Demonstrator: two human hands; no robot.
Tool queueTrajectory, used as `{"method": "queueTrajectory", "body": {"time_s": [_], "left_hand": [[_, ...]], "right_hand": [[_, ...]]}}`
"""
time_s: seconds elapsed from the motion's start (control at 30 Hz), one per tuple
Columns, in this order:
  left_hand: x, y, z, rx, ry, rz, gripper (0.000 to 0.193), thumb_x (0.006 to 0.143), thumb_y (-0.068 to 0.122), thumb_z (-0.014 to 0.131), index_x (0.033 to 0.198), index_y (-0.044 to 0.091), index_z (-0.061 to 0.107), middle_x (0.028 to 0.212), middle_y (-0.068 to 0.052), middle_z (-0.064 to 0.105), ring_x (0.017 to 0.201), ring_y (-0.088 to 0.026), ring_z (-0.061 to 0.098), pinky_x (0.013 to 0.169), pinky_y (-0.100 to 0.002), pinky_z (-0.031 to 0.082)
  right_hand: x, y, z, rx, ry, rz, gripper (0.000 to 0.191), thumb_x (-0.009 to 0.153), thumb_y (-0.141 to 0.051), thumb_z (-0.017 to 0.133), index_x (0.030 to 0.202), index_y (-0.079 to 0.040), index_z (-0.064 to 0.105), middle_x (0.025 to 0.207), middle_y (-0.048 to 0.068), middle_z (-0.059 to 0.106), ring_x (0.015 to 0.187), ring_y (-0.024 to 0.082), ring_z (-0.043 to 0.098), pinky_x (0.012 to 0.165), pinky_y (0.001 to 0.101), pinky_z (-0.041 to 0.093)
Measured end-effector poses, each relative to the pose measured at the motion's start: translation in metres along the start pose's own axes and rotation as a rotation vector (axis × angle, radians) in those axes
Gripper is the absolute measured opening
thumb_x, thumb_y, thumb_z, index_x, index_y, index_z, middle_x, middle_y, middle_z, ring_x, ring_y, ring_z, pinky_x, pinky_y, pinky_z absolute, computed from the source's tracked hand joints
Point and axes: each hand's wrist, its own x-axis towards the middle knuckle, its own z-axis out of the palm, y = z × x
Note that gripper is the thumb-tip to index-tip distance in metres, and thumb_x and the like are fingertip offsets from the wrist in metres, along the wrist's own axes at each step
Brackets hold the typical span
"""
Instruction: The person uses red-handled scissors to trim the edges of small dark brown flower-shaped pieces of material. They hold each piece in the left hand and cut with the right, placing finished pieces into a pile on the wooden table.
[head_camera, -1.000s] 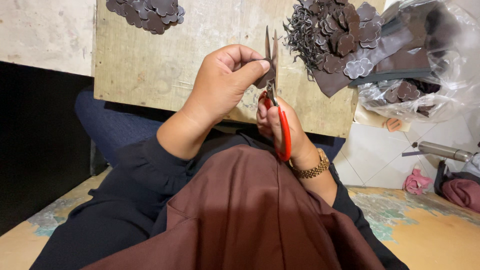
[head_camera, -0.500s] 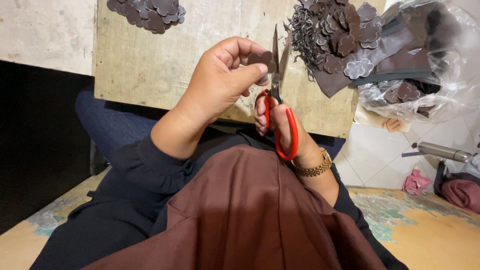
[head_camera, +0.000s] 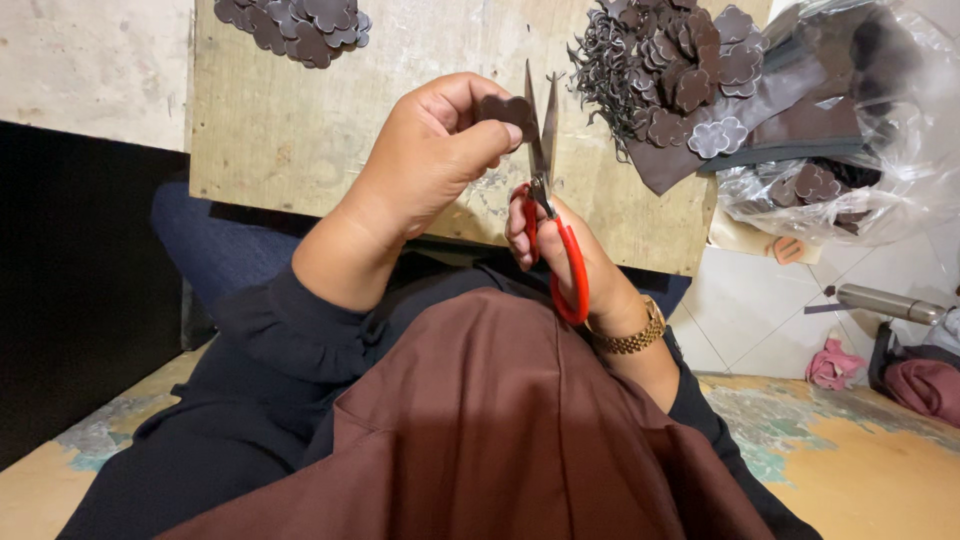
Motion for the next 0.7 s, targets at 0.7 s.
{"method": "queueTrajectory", "body": {"time_s": [0.7], "left_hand": [[-0.005,0.016,-0.002,0.121,-0.011,-0.026,0.030,0.094,0.002,0.074,0.114,-0.001,0.052,0.088,-0.011,0.073,0.074,-0.012,0.072,0.063,-0.025,0.059]], "right_hand": [[-0.001,-0.005,-0.003,-0.065,-0.071,0.040,0.068,0.104,-0.067,0.050,0.127,-0.003,0.050,0.106,0.002,0.050,0.090,0.011,0.047,0.083,0.0257,0.045]]}}
